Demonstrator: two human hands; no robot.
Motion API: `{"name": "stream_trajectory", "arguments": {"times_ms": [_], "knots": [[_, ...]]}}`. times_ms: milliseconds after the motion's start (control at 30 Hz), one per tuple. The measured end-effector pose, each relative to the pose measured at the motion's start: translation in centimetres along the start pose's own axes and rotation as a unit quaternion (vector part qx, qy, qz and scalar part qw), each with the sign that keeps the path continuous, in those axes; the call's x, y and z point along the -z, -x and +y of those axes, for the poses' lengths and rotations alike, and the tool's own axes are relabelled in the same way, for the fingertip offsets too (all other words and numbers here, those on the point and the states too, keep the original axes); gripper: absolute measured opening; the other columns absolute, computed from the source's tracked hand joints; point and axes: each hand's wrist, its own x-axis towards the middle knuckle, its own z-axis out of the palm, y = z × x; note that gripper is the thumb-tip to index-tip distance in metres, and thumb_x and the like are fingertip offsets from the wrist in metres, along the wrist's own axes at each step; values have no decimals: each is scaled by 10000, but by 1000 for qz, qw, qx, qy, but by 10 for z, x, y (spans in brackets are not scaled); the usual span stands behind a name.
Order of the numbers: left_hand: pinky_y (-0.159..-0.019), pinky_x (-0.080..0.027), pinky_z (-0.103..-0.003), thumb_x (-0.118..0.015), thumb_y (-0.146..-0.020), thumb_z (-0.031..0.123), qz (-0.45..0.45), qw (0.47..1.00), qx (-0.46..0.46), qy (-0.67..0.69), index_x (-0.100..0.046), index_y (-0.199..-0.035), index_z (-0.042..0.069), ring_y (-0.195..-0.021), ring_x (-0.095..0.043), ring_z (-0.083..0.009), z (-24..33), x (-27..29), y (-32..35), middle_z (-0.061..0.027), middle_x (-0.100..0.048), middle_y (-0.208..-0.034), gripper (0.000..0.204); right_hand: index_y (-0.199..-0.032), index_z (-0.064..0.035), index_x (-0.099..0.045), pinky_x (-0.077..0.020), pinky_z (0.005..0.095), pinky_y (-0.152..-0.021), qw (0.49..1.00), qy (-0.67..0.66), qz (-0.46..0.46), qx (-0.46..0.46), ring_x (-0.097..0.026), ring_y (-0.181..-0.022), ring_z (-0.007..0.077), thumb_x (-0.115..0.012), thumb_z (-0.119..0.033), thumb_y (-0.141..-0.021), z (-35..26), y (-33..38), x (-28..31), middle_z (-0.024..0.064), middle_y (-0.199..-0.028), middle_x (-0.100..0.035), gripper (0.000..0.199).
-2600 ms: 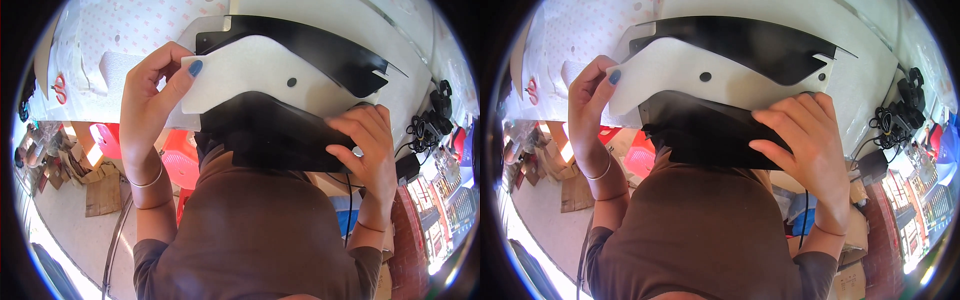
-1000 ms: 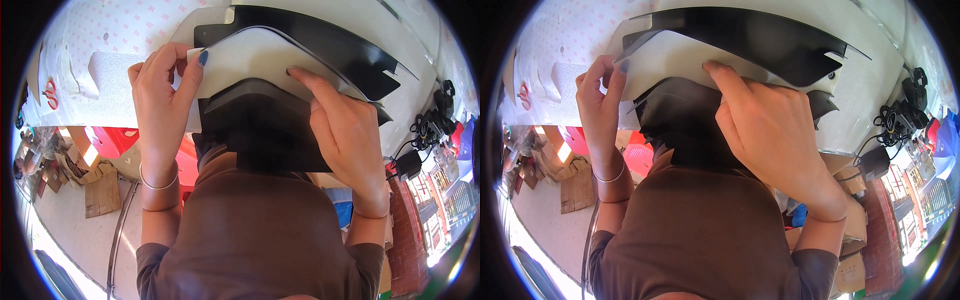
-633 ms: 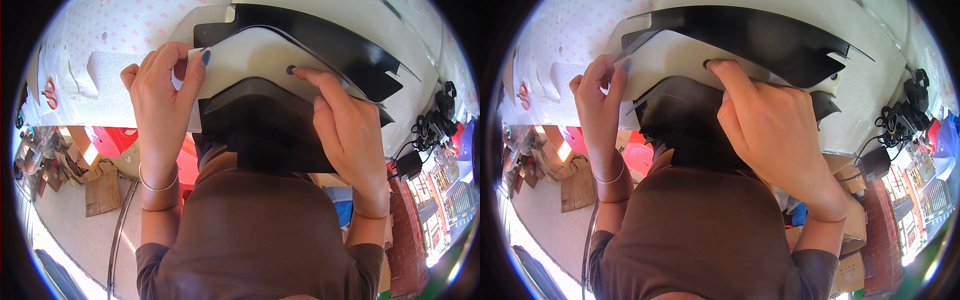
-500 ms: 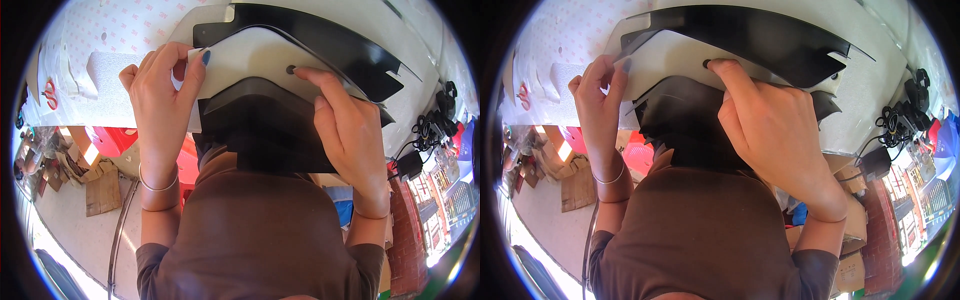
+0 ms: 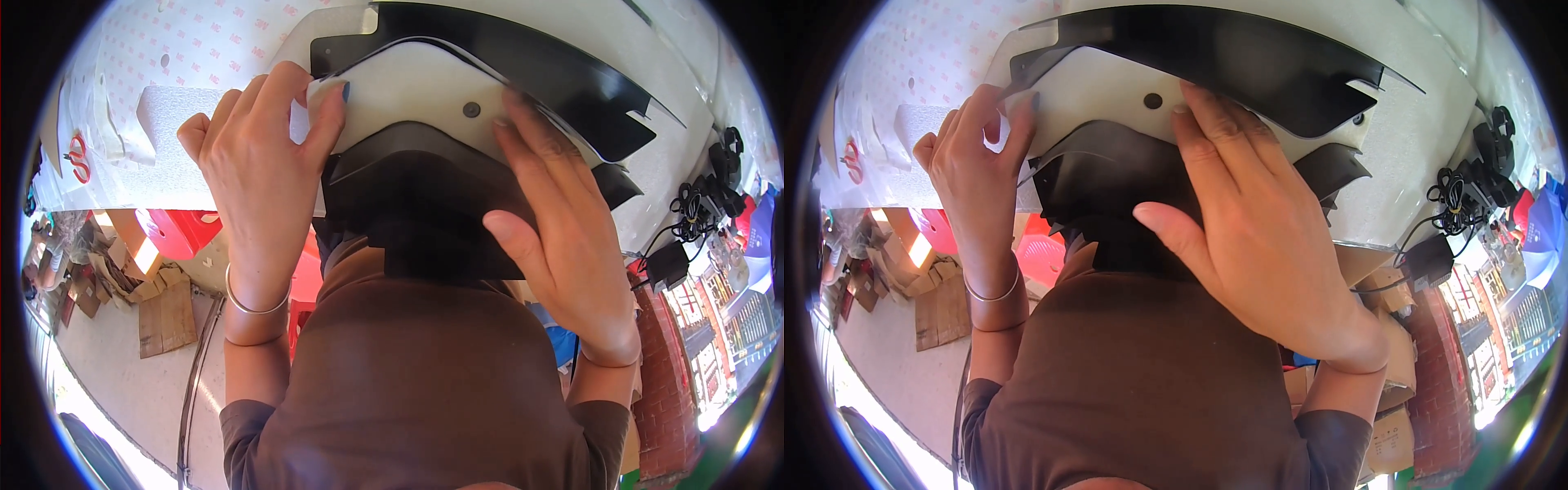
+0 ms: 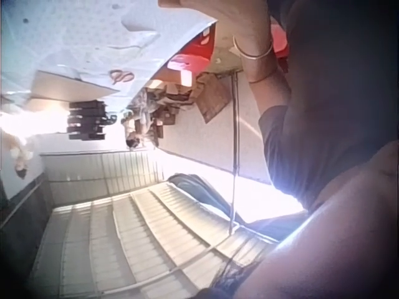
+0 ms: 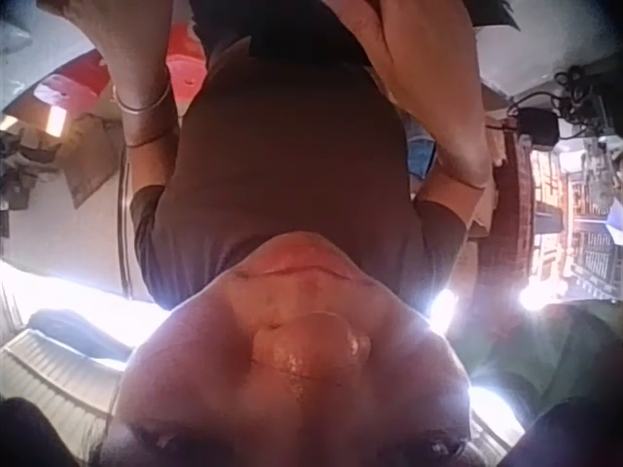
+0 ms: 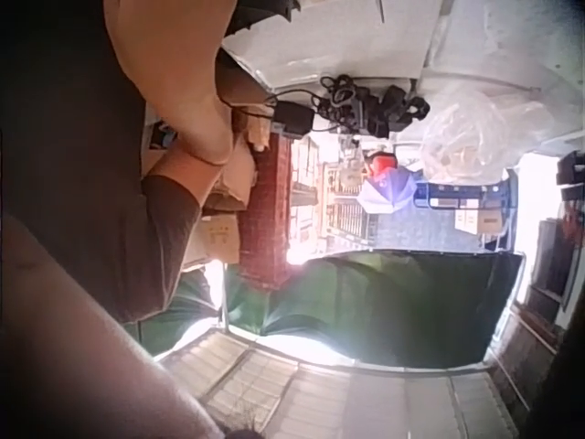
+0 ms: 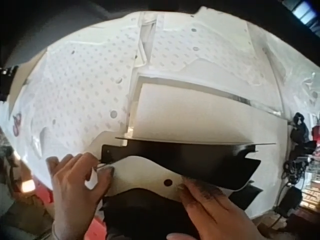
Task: Assemble plastic components by precisely applying adhesive foam pads using an alignment jig.
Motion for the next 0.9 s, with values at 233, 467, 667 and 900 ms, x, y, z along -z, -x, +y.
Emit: {"name": "stream_trajectory", "arguments": {"times_ms": [233,467,667,900], "knots": [[-727,-283,-353,-713,-802,310,-27,999,6,-37,-498,-790,104,-618,-514,-191,-12,3,-1,10,-536,-639,298,-1246,100,-463,-336,416,-1037,999,20,29,18,-398,-1257,385,-572,-333,-894,-19,-21,-13,242,-1363,-424,569],[-815,-348,-338,-710,-709,89,84,973,-141,161,-644,-943,123,-875,-556,-206,-35,-15,23,-28,-585,-922,245,-1225,59,-505,-365,410,-1008,991,-61,86,85,-464,-1189,375,-576,-295,-896,-28,-54,-27,233,-1260,-516,488],[-840,-350,-334,-700,-679,68,87,969,-175,150,-664,-959,135,-996,-561,-184,-38,-21,40,-2,-602,-1094,289,-1160,-3,-576,-405,314,-907,973,-224,-29,49,-571,-1024,298,-506,-203,-921,-6,-44,-8,176,-1096,-599,319],[-834,-333,-325,-703,-663,71,98,965,-182,160,-636,-883,135,-961,-552,-171,-46,-27,45,3,-594,-1083,239,-897,6,-591,-440,426,-742,986,121,-36,-108,-557,-870,349,-553,-286,-915,6,2,15,166,-912,-598,295]]}}
